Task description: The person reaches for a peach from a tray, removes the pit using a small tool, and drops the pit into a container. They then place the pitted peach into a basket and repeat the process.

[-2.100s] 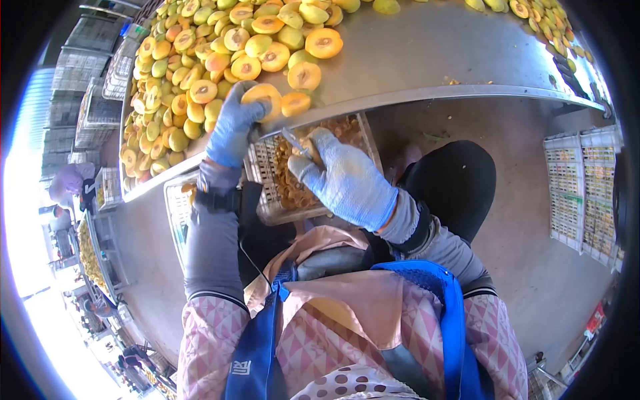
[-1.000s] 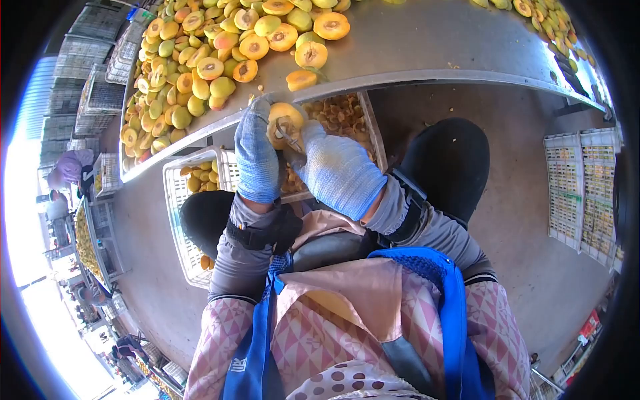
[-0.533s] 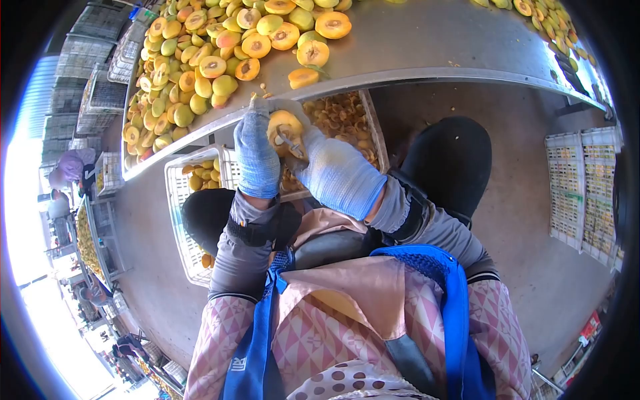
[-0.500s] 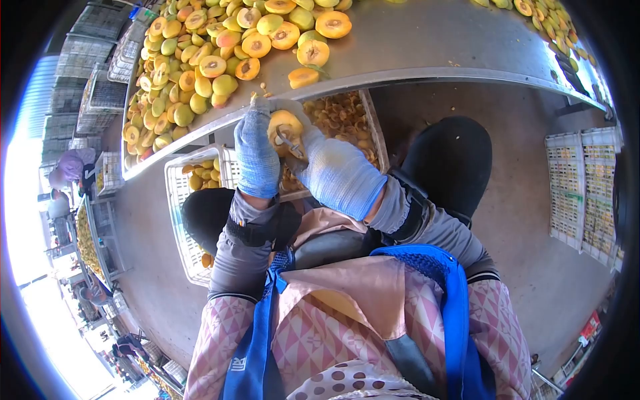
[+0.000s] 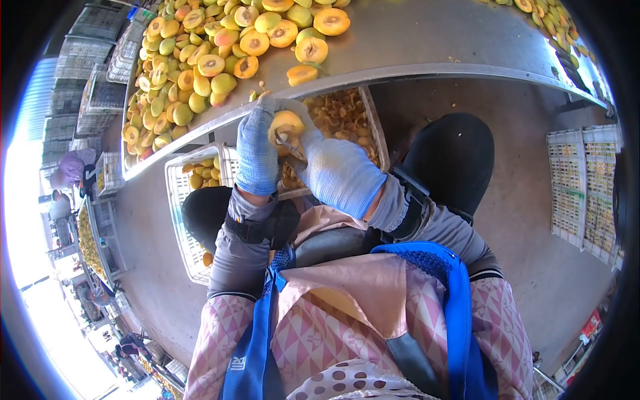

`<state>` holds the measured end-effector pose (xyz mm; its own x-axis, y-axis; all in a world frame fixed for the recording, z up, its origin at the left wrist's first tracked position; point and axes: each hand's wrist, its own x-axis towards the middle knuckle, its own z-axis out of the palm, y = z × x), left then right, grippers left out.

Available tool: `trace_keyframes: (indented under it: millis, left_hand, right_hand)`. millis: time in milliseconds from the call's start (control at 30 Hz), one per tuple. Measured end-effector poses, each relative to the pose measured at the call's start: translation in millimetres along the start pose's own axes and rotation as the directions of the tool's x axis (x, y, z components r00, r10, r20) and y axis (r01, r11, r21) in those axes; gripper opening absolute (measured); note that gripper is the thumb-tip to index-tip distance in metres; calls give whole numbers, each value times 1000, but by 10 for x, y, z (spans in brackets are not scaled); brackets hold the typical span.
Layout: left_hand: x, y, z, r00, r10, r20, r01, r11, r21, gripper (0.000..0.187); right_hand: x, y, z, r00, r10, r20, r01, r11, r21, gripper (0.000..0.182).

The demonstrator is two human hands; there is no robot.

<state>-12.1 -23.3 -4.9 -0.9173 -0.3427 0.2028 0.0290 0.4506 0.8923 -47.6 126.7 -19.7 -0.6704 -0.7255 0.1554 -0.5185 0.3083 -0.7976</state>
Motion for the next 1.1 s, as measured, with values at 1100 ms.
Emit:
trace_keyframes:
  millis: [1100]
  left_hand:
    - [-91,247,192,967,24,-253,-61,988,-139,52]
  right_hand:
    - [-14,64,104,999,-41,7,39,975,217,29]
